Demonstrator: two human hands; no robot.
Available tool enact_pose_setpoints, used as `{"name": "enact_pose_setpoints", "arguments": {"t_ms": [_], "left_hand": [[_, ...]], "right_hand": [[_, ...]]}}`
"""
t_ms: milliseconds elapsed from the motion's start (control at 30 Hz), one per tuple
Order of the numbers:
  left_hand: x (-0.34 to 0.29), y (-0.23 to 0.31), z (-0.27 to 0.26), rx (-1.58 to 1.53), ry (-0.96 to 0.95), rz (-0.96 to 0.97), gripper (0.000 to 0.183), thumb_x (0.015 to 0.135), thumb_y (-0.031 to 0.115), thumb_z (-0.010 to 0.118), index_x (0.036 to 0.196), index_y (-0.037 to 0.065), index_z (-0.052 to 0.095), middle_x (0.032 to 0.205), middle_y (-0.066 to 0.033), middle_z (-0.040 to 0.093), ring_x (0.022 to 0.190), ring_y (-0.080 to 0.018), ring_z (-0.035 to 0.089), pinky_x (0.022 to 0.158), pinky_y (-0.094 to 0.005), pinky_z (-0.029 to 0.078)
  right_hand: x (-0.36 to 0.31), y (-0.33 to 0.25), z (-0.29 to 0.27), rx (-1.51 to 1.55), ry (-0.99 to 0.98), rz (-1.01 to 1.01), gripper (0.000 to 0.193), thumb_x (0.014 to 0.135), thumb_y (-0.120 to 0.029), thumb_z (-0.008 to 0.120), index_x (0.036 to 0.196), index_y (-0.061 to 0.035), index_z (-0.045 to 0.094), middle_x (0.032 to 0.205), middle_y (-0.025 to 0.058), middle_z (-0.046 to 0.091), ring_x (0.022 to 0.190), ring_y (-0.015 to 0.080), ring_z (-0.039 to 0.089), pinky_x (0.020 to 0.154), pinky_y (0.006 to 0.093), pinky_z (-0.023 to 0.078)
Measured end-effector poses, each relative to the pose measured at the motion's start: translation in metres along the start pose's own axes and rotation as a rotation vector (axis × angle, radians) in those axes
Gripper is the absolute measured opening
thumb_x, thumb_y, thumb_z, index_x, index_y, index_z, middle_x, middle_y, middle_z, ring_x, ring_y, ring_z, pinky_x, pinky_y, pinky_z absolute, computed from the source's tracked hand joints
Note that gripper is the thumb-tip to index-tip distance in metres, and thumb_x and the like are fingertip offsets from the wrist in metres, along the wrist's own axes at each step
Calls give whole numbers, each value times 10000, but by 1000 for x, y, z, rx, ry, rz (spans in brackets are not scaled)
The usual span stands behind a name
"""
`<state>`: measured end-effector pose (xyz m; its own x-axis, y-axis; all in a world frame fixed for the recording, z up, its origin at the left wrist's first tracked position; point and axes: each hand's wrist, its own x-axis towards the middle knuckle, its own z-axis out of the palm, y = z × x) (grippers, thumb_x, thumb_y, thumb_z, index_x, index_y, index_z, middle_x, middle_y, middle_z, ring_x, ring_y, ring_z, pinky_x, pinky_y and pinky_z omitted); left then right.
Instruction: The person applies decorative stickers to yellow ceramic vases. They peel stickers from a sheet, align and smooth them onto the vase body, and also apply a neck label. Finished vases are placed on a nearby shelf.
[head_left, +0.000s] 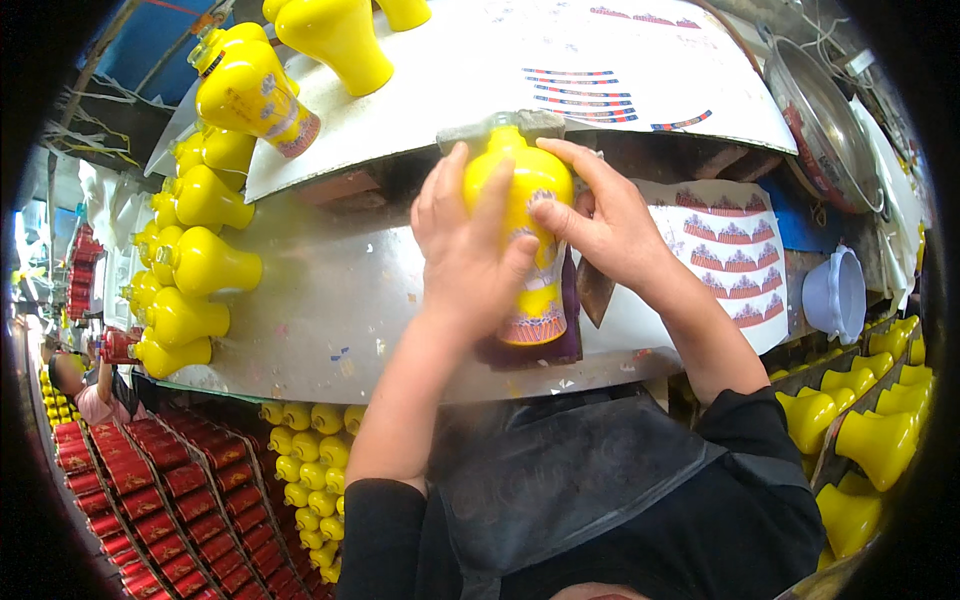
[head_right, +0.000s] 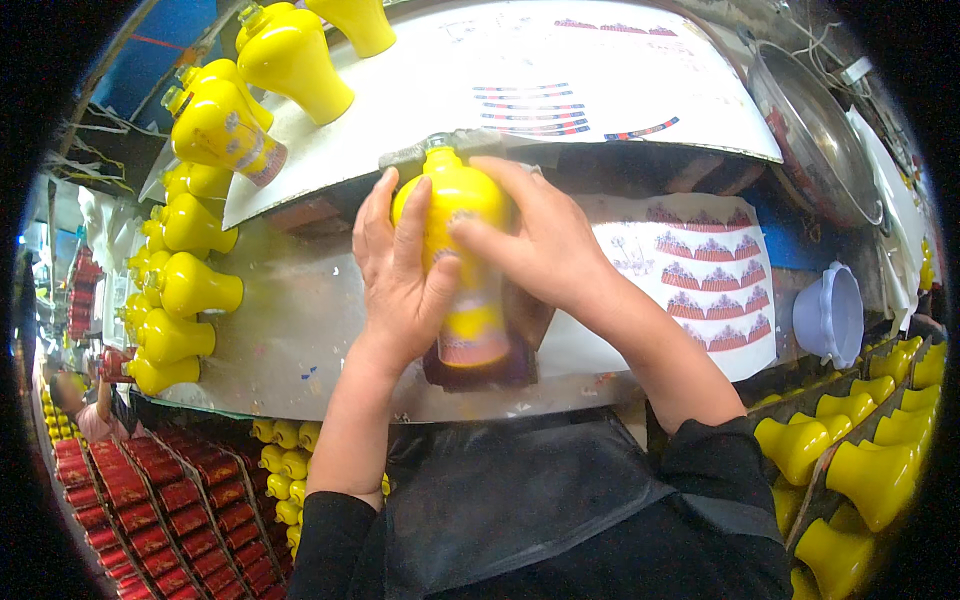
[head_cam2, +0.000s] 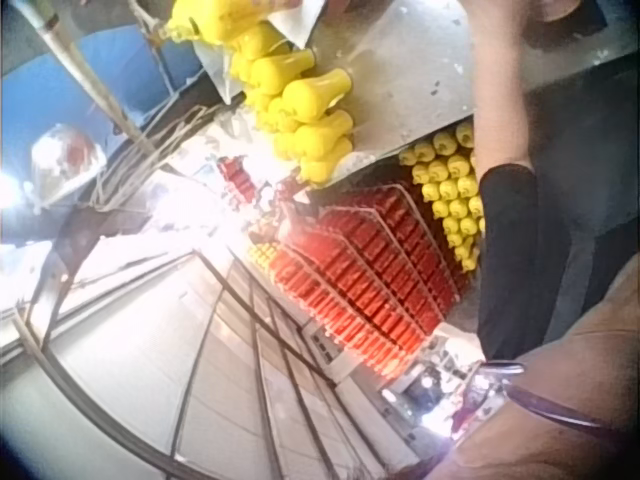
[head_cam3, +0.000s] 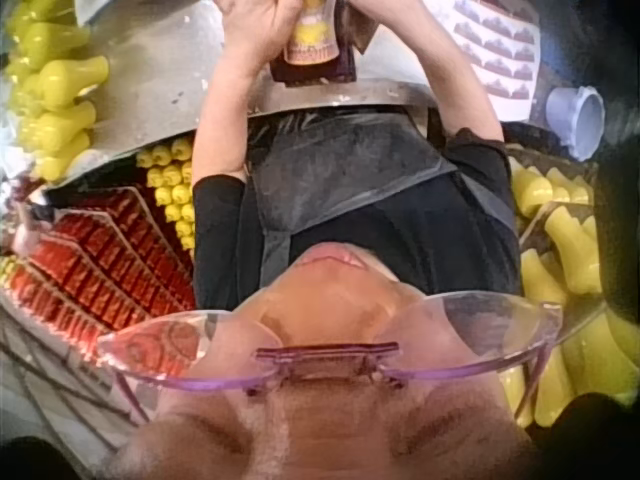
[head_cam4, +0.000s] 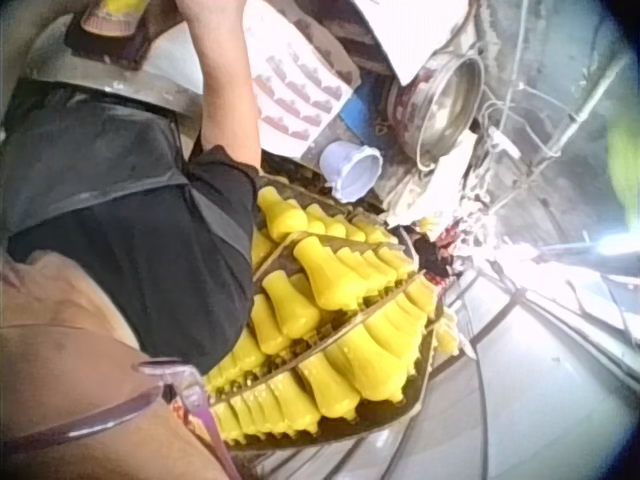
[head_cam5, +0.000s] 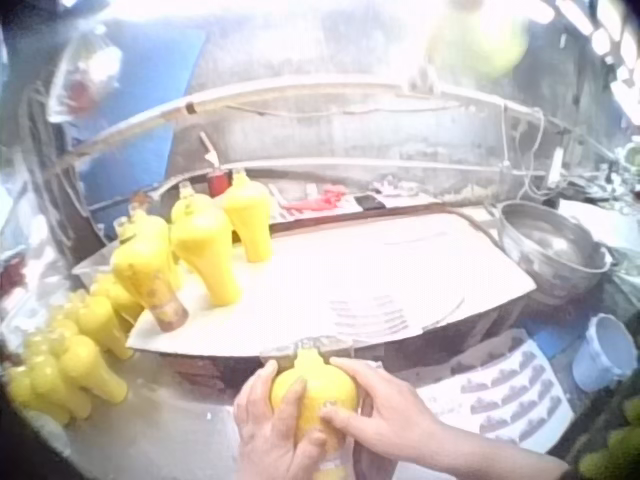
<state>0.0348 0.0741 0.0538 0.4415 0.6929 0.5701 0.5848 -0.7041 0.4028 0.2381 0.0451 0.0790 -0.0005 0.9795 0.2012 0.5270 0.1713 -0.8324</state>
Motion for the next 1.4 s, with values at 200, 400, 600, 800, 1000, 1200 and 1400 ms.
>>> {"name": "enact_pose_setpoints", "arguments": {"t_ms": [200, 400, 600, 800, 1000, 1200, 1400], "left_hand": [[1, -12, 3, -89, -7, -6, 746, 971, 571, 558, 1539, 99, 459, 1583, -248, 339, 1454, -443, 316, 1205, -551, 231], [-19, -9, 6, -436, 77, -234, 919, 986, 614, 537, 1626, 22, 246, 1607, -255, 322, 1481, -408, 326, 1230, -482, 259], [-29, 1, 13, -722, -51, -431, 1012, 1028, 659, 472, 1648, -40, 85, 1673, -277, 210, 1557, -389, 243, 1267, -461, 196], [-32, 14, 20, -1165, 101, -491, 984, 1043, 560, 515, 1660, -14, 7, 1684, -223, 210, 1544, -319, 273, 1258, -428, 237], [-37, -4, 20, -925, -12, -468, 1087, 967, 540, 666, 1649, -41, 51, 1668, -272, 230, 1545, -364, 278, 1260, -446, 231], [-43, -13, 21, -873, -45, -435, 1093, 939, 493, 705, 1645, -50, 72, 1676, -286, 212, 1564, -390, 235, 1271, -459, 200], [-44, -15, 19, -875, -69, -431, 1117, 915, 474, 725, 1648, -47, 62, 1680, -291, 201, 1574, -395, 207, 1278, -465, 178]], "right_hand": [[2, 1, 5, 85, 15, 32, 629, 948, -423, 685, 1441, -53, 561, 1303, 252, 655, 1167, 371, 670, 1006, 431, 521], [-19, 14, -3, 430, -125, 178, 731, 1001, -323, 682, 1611, -83, 359, 1209, 146, 665, 766, 122, 648, 690, 283, 550], [-39, 25, 11, 342, -159, 133, 854, 976, -234, 682, 1676, -119, 207, 888, 90, 712, 678, 98, 620, 647, 263, 496], [-43, 21, 9, 452, -117, 186, 833, 994, -249, 663, 1674, -99, 206, 881, 73, 672, 677, 82, 593, 642, 266, 505], [-46, 16, 25, 336, -48, 191, 944, 934, -312, 722, 1659, -35, 185, 918, 115, 690, 668, 112, 617, 627, 276, 516], [-47, 17, 28, 316, -58, 185, 1035, 882, -338, 756, 1657, -15, 151, 945, 146, 686, 658, 137, 637, 604, 278, 512], [-51, 18, 27, 315, -74, 189, 1047, 884, -326, 755, 1664, -24, 125, 910, 143, 679, 677, 142, 651, 606, 281, 516]]}}
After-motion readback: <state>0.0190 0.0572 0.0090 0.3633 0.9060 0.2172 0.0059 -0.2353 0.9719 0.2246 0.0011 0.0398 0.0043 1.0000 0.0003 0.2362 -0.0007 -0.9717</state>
